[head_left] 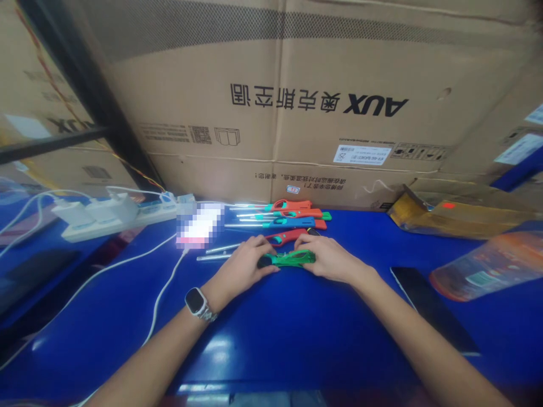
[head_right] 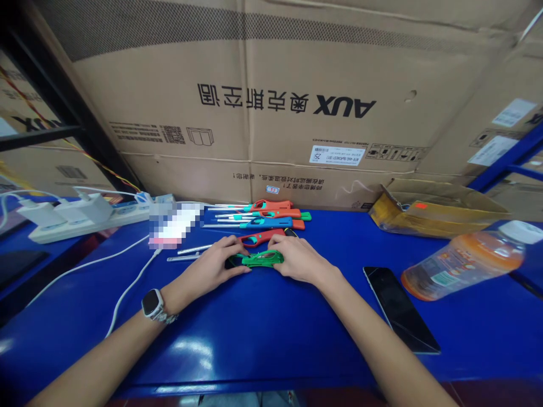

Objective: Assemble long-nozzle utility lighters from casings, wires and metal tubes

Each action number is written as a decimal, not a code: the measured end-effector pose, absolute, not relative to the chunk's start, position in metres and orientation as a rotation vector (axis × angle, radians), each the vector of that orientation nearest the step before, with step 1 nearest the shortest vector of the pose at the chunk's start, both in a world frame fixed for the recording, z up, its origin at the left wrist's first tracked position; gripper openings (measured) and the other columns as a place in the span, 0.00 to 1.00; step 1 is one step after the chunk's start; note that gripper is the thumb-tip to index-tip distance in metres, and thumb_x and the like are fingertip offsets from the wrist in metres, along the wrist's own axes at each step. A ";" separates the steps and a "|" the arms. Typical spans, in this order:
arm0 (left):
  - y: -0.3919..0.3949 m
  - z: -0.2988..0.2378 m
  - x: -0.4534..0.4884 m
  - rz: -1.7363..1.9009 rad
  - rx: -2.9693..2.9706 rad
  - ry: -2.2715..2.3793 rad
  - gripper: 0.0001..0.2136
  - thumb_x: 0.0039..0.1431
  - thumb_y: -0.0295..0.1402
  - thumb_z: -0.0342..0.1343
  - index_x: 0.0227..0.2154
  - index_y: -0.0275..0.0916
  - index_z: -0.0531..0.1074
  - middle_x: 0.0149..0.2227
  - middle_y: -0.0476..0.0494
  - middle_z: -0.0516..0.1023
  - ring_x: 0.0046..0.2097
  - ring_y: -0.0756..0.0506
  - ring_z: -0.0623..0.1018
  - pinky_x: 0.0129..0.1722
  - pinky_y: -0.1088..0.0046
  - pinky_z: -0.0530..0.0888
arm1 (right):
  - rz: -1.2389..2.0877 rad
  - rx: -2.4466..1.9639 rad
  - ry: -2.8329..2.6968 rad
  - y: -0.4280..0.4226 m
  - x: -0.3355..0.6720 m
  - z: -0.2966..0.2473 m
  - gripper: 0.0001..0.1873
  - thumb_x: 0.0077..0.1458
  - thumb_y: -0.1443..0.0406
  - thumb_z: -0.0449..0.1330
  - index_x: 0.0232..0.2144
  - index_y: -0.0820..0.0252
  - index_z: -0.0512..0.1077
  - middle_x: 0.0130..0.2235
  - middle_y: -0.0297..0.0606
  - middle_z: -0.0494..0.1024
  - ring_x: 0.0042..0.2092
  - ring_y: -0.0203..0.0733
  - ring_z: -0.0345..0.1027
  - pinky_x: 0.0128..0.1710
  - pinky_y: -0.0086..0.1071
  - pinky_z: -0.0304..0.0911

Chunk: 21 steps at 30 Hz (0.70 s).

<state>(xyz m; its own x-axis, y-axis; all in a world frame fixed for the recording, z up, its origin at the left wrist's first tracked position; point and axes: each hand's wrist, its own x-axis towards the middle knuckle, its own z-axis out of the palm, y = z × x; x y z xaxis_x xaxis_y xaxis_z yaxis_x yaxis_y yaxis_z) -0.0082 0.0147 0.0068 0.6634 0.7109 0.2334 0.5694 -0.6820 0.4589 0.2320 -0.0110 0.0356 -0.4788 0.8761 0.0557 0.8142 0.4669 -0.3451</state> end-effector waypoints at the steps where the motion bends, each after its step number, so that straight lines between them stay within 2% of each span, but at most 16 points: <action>1: 0.015 0.006 -0.009 0.578 2.539 1.004 0.12 0.59 0.38 0.62 0.43 0.40 0.75 0.46 0.41 0.72 0.46 0.41 0.72 0.49 0.59 0.72 | 0.382 -1.477 -2.502 -0.012 0.232 0.036 0.10 0.53 0.70 0.63 0.38 0.53 0.78 0.45 0.33 0.77 0.41 0.40 0.72 0.37 0.31 0.59; 5: 0.016 0.004 -0.010 0.608 2.580 0.954 0.12 0.59 0.38 0.62 0.44 0.40 0.77 0.44 0.41 0.72 0.46 0.41 0.73 0.49 0.60 0.74 | 0.345 -1.521 -2.522 -0.016 0.232 0.037 0.12 0.54 0.70 0.62 0.39 0.50 0.79 0.45 0.32 0.76 0.39 0.40 0.72 0.34 0.31 0.57; 10: 0.015 0.006 -0.009 0.610 2.585 1.006 0.16 0.58 0.36 0.63 0.49 0.40 0.75 0.45 0.41 0.75 0.46 0.41 0.76 0.49 0.60 0.75 | 0.347 -1.532 -2.488 -0.020 0.230 0.037 0.15 0.51 0.70 0.62 0.40 0.49 0.79 0.45 0.33 0.76 0.40 0.41 0.72 0.33 0.31 0.56; 14: 0.014 0.008 -0.008 0.617 2.593 1.001 0.15 0.57 0.34 0.65 0.46 0.39 0.74 0.45 0.41 0.77 0.47 0.41 0.76 0.49 0.60 0.75 | 0.341 -1.545 -2.423 -0.021 0.224 0.035 0.16 0.49 0.69 0.62 0.41 0.50 0.78 0.44 0.32 0.76 0.39 0.41 0.72 0.33 0.32 0.57; 18: 0.015 0.008 -0.008 0.647 2.568 0.989 0.16 0.56 0.34 0.65 0.47 0.41 0.73 0.45 0.42 0.75 0.47 0.41 0.76 0.49 0.60 0.74 | 0.313 -1.518 -2.371 -0.020 0.219 0.031 0.12 0.55 0.65 0.62 0.43 0.49 0.78 0.45 0.33 0.76 0.39 0.40 0.72 0.36 0.32 0.59; 21: 0.016 0.008 -0.010 0.664 2.536 1.002 0.18 0.55 0.37 0.65 0.47 0.41 0.73 0.45 0.42 0.74 0.47 0.41 0.75 0.49 0.59 0.74 | 0.331 -1.476 -2.398 -0.017 0.218 0.030 0.12 0.57 0.65 0.60 0.43 0.47 0.78 0.44 0.32 0.77 0.39 0.39 0.72 0.36 0.31 0.59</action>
